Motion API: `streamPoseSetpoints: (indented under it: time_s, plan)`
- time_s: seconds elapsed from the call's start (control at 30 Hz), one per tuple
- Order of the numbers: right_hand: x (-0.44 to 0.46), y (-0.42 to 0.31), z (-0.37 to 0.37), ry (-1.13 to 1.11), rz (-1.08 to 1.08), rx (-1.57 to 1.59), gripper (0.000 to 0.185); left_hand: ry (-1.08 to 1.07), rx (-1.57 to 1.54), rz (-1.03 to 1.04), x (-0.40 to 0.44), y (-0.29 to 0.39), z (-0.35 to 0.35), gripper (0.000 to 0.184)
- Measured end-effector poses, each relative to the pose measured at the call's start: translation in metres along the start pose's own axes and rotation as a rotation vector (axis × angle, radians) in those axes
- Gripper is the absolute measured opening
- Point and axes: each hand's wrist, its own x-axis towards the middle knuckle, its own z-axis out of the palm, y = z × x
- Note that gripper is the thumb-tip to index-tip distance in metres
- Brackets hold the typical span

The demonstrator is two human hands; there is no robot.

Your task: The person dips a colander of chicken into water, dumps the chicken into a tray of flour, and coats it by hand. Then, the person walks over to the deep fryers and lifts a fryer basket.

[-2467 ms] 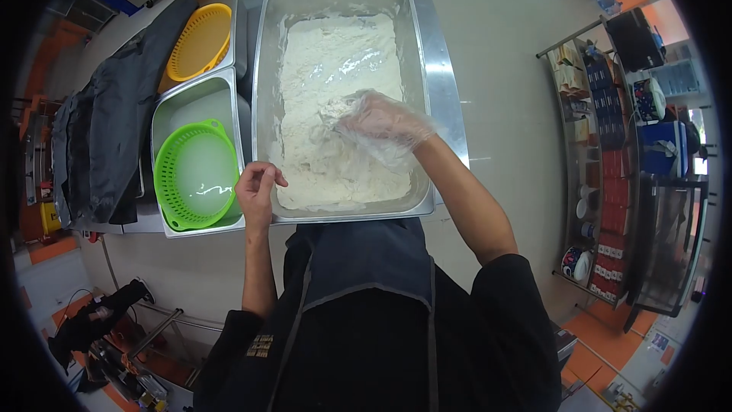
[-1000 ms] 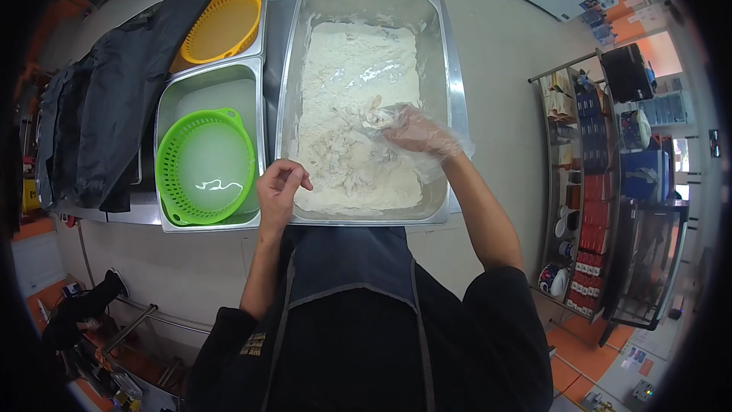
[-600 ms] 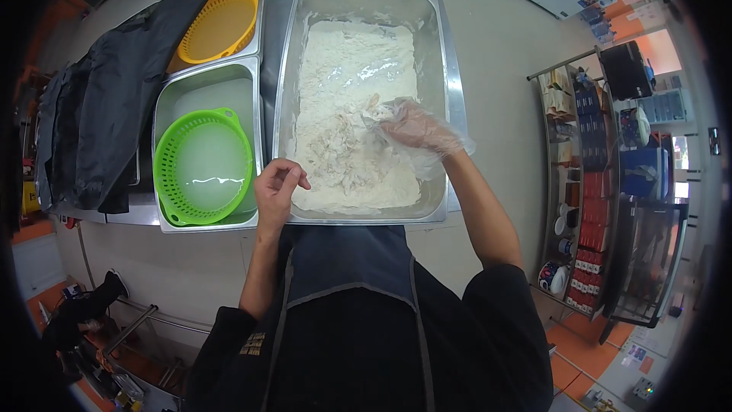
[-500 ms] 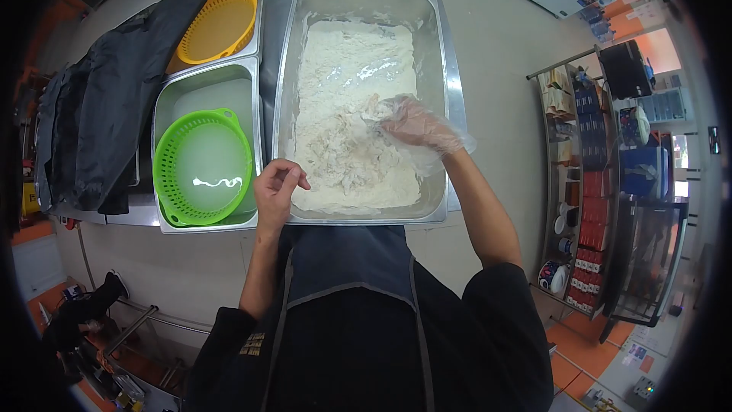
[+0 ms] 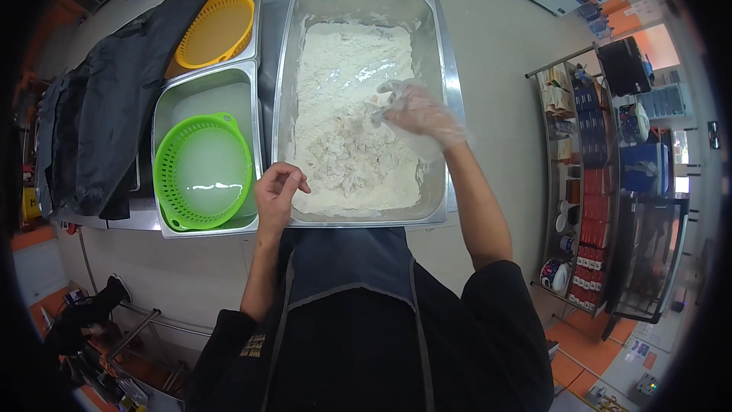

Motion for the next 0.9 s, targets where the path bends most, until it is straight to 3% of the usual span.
streamPoseSetpoints:
  time_s: [0.13,0.23,0.3,0.37,0.5,0.57,0.6,0.63,0.67,0.73,0.9]
  plan:
    - [0.074,0.072,0.069,0.134,0.127,0.011,0.062,-0.011,-0.005,-0.008,0.0,0.0,0.001,0.006]
    - [0.078,0.032,0.109,0.177,0.107,-0.015,0.053,-0.019,-0.002,0.002,0.0,-0.001,0.0,0.006]
    - [0.08,0.016,0.155,0.182,-0.292,0.258,0.06,-0.013,0.002,0.015,0.001,-0.001,0.0,0.006]
    - [0.069,-0.006,0.173,-0.039,-0.426,0.067,0.059,0.006,0.034,0.029,0.001,-0.004,0.001,0.007]
    - [0.048,-0.017,0.186,-0.321,-0.505,-0.054,0.05,0.018,0.383,0.111,-0.001,-0.007,0.003,0.005]
    - [0.069,0.017,0.226,-0.329,-0.695,0.061,0.047,0.032,0.464,0.089,-0.001,-0.015,-0.001,0.005]
    - [0.083,0.032,0.256,-0.317,-0.607,0.039,0.05,0.035,0.476,0.082,-0.005,-0.017,-0.005,0.004]
    - [0.073,0.026,0.238,-0.273,-0.471,-0.053,0.05,0.027,0.418,0.082,-0.006,-0.016,-0.003,0.005]
    - [0.058,0.01,0.197,-0.438,-0.324,-0.009,0.047,0.029,0.304,0.063,-0.007,-0.013,0.001,0.007]
    - [0.057,0.016,0.185,-0.422,-0.282,0.08,0.064,0.061,0.302,0.121,-0.011,-0.012,0.005,0.008]
    - [0.034,0.032,0.114,0.113,-0.347,0.284,0.044,-0.004,0.312,0.103,0.0,-0.005,0.011,0.009]
